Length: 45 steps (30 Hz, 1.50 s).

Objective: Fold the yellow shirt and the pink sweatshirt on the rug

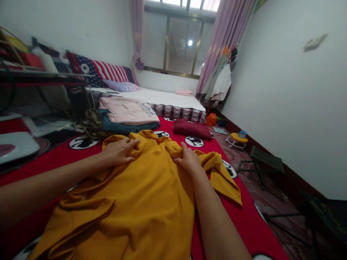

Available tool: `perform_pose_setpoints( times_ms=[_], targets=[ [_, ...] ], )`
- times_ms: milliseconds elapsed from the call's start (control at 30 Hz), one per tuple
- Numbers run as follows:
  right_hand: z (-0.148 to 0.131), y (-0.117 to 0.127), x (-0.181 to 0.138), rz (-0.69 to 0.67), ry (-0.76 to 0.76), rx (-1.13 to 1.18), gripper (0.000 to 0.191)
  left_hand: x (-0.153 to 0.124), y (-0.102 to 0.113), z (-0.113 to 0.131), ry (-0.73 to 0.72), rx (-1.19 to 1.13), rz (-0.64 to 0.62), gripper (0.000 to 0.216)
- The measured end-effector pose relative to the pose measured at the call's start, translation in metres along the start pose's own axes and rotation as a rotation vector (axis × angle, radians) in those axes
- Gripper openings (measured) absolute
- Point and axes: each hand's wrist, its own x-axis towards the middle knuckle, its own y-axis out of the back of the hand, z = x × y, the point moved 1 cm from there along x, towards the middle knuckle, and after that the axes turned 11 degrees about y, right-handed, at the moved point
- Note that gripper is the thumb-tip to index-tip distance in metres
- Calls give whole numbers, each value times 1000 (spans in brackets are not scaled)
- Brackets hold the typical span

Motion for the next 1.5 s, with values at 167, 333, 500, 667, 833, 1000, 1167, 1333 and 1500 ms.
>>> perform_pose_setpoints(
  times_ms=[167,333,500,667,833,1000,1167,1333,1500],
  targets=[
    [31,16,7,236,-178,166,23,34,18,-50,243,-240,88,41],
    [44,21,7,279,-373,437,34,46,26,-94,350,-99,248,38],
    [31,18,-4,-39,-297,475,104,49,12,-60,138,-214,181,51],
    [19,14,-6,-95,-119,68,88,54,-7,-31,165,-111,-71,86],
    [11,7,-4,-136,-80,31,31,52,-10,-33,39,-192,-260,77],
    [22,37,-6,8,-92,510,30,43,16,-42,-58,-390,-393,63],
    [30,90,31,-1,-96,570,33,62,52,-39,-162,-601,-237,48],
    [35,113,77,348,-168,162,57,94,62,-15,95,-396,376,57],
    [32,77,52,510,50,7,77,70,31,13,-165,-261,233,62]
  ],
)
